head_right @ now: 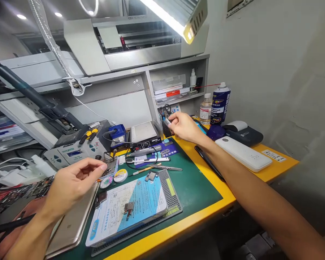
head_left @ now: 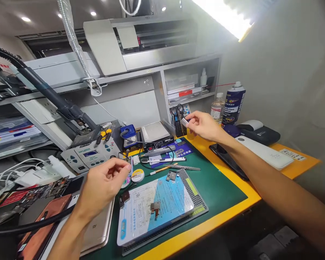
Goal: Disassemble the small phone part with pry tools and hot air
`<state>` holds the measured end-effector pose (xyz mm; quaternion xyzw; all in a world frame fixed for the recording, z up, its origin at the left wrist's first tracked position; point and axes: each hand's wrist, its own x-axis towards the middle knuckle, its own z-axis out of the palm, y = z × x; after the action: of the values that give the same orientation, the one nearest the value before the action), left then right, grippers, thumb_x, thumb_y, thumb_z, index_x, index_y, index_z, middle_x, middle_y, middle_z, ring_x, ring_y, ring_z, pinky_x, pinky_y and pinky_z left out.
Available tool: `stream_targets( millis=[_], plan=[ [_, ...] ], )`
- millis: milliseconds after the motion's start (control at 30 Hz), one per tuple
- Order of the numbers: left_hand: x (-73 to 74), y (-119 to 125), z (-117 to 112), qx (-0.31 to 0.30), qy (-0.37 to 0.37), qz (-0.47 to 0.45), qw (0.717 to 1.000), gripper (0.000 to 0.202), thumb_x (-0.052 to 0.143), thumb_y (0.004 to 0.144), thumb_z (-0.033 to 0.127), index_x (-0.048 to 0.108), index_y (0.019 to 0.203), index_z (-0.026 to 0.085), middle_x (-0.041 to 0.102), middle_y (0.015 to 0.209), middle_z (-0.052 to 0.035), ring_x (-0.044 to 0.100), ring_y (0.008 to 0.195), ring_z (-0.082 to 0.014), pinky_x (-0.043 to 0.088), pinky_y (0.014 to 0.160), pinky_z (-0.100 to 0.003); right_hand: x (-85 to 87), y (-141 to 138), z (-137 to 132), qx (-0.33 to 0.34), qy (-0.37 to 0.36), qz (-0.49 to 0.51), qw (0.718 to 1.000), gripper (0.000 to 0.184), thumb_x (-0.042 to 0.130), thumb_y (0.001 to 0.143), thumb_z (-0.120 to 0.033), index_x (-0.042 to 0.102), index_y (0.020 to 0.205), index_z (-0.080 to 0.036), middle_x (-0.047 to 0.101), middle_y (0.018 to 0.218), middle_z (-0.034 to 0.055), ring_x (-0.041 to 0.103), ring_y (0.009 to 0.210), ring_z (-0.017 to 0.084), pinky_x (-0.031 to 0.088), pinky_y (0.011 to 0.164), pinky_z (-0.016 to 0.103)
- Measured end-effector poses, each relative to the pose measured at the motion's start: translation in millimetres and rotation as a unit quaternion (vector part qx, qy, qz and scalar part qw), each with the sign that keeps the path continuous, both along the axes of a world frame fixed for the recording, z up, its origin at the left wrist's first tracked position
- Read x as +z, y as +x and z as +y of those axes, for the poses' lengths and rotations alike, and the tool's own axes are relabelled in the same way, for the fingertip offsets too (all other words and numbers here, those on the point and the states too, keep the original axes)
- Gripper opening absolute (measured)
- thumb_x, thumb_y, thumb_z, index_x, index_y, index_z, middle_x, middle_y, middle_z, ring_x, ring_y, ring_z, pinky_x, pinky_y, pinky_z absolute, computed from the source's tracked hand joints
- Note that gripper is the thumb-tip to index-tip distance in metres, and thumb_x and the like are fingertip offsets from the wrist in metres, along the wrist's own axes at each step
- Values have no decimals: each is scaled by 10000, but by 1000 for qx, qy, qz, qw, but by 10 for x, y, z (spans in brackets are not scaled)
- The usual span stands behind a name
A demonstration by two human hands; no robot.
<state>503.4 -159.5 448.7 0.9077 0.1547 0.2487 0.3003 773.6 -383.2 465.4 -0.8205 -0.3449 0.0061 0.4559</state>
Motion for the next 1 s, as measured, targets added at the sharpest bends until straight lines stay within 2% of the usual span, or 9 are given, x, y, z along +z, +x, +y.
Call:
stream_targets(
  millis=[100, 200, 300, 367, 467, 633, 767, 867, 1000],
  plan=[
    [76, -206, -236, -32, 55, 75, 995, 242, 591, 902, 437, 677, 845, 218, 617, 667, 17, 523, 588, -131, 378, 525, -254, 79, -163, -6, 31, 100, 28, 994, 322, 628, 862, -229, 647, 1166, -127, 621, 710, 3, 576, 579, 124, 479, 549, 242],
    [39, -388, -510, -80, 121, 119, 982, 187, 562, 922, 367, 657, 838, 229, 610, 687, 23, 518, 575, -124, 374, 542, -270, 44, -348, 42, 146, 164, 182, 958, 285, 734, 745, -219, 720, 1013, -123, 608, 660, 6, 544, 546, 122, 423, 464, 232],
    [-96, -484, -696, -76, 192, 115, 972, 171, 608, 894, 381, 631, 858, 215, 618, 752, -2, 561, 650, -160, 389, 585, -303, -60, -557, 103, 249, 115, 282, 919, 271, 782, 715, -230, 742, 965, -133, 617, 634, 5, 536, 533, 121, 413, 448, 229],
    [-189, -502, -751, -66, 228, 114, 965, 195, 628, 882, 404, 618, 865, 210, 608, 759, -12, 570, 688, -189, 384, 594, -324, -130, -689, 134, 290, 69, 290, 910, 219, 764, 742, -235, 741, 943, -151, 619, 629, -10, 534, 533, 114, 423, 467, 226],
    [-268, -490, -768, -61, 236, 130, 961, 197, 616, 898, 409, 600, 865, 215, 608, 775, -12, 580, 718, -205, 375, 603, -338, -203, -831, 162, 326, 0, 280, 903, 178, 721, 786, -255, 738, 942, -172, 620, 637, -29, 521, 526, 106, 421, 484, 220],
    [-265, -481, -732, -58, 224, 152, 961, 152, 571, 934, 366, 585, 868, 229, 629, 829, -7, 598, 750, -204, 371, 622, -342, -229, -913, 169, 349, -96, 222, 906, 221, 690, 838, -314, 743, 1006, -181, 603, 590, -34, 520, 487, 106, 390, 459, 210],
    [-272, -485, -672, -43, 256, 146, 955, 122, 548, 951, 329, 587, 902, 224, 623, 824, -8, 600, 735, -201, 370, 623, -344, -241, -962, 150, 351, -155, 204, 901, 243, 683, 850, -352, 753, 1023, -196, 595, 589, -28, 531, 479, 116, 407, 438, 207],
    [-287, -481, -652, -20, 284, 132, 950, 113, 512, 970, 286, 594, 933, 218, 625, 828, -13, 610, 735, -202, 365, 613, -342, -276, -1009, 138, 360, -174, 213, 891, 263, 675, 854, -358, 751, 1050, -200, 584, 578, -27, 500, 453, 109, 402, 409, 200],
    [-280, -490, -707, -30, 241, 116, 963, 96, 506, 955, 243, 591, 997, 228, 637, 901, -20, 619, 771, -196, 394, 636, -333, -321, -1065, 138, 372, -179, 221, 884, 284, 654, 866, -368, 747, 1068, -192, 568, 560, -26, 495, 439, 110, 414, 401, 198]
  ],
)
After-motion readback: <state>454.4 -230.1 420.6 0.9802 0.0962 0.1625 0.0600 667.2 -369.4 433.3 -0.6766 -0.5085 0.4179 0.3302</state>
